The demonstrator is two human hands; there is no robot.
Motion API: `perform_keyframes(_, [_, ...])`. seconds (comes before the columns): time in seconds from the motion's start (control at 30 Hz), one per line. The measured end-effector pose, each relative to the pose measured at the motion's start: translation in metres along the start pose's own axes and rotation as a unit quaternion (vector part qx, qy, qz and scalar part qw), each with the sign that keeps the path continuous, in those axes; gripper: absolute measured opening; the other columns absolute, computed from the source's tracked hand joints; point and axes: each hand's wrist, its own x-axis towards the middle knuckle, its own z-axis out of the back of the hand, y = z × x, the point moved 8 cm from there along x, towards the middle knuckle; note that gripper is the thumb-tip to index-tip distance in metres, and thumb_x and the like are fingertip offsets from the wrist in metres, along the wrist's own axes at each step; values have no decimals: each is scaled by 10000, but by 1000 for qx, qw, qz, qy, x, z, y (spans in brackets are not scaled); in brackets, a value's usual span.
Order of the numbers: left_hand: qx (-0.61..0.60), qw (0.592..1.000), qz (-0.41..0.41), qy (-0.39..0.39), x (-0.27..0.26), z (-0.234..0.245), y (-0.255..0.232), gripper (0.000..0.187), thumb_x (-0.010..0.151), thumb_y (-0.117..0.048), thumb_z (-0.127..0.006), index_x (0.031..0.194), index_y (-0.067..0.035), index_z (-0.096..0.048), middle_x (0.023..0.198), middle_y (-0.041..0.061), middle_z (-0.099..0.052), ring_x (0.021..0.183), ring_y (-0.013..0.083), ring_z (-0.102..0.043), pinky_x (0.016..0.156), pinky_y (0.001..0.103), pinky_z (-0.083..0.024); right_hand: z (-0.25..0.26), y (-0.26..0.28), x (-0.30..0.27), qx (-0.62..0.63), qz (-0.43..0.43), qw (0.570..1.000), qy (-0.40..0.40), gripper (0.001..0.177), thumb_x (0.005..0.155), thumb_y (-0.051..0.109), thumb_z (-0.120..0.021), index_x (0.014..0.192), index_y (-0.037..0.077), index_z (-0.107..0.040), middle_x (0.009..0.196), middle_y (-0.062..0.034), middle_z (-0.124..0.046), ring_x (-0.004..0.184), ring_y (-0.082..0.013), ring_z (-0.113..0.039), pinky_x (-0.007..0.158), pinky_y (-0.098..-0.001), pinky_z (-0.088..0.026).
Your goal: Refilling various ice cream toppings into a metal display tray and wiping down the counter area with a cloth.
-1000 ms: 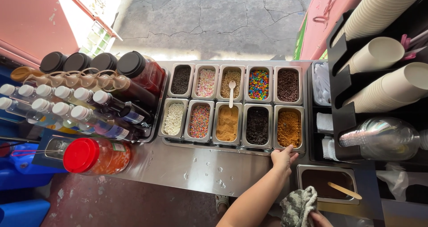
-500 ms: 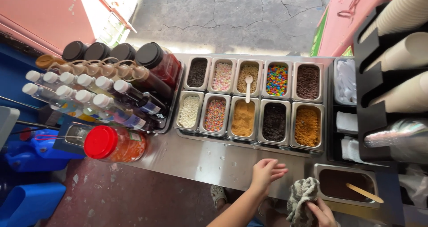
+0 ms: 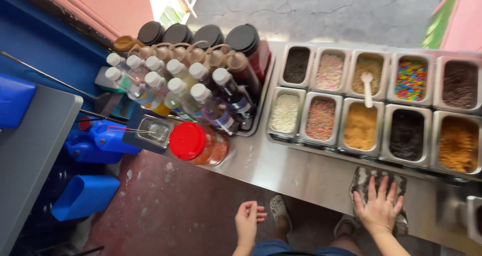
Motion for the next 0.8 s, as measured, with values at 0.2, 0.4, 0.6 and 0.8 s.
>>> perform_keyframes(0.2, [-10, 987, 80, -137, 37, 133, 34, 219, 1000, -177, -655, 1051, 31, -702, 887, 235, -805, 642, 296, -749, 572, 344, -596, -16, 161, 16, 108, -44, 989, 87, 846, 896, 654, -399, 1611, 203, -435, 1753, -179, -313, 1598, -447, -276, 1171, -705, -254])
perform_keyframes(0.4, [35, 956, 226, -186, 19, 189, 27, 236, 1013, -208, -691, 1117, 1, -729, 960, 175, -819, 726, 276, -752, 678, 340, -614, 11, 323, 55, 199, 39, 972, 115, 836, 983, 683, -191, 1650, 179, -152, 1745, -160, -19, 1600, -395, 28, 1242, -655, 32])
perform_keyframes(0.6, [77, 943, 261, -191, 11, 215, 37, 239, 1006, -241, -696, 1081, -23, -759, 953, 135, -842, 723, 238, -771, 677, 326, -645, 29, 437, 74, 221, 113, 962, 110, 726, 977, 615, -431, 1600, 244, -385, 1719, -167, -217, 1558, -440, -220, 1179, -689, -163])
perform_keyframes(0.8, [68, 954, 235, -170, 19, 218, 44, 186, 998, -201, -705, 1017, -25, -762, 905, 132, -841, 676, 225, -757, 631, 301, -615, 46, 442, 58, 236, 277, 927, 95, 622, 992, 495, -459, 1572, 281, -393, 1673, -112, -323, 1519, -399, -325, 1169, -664, -242])
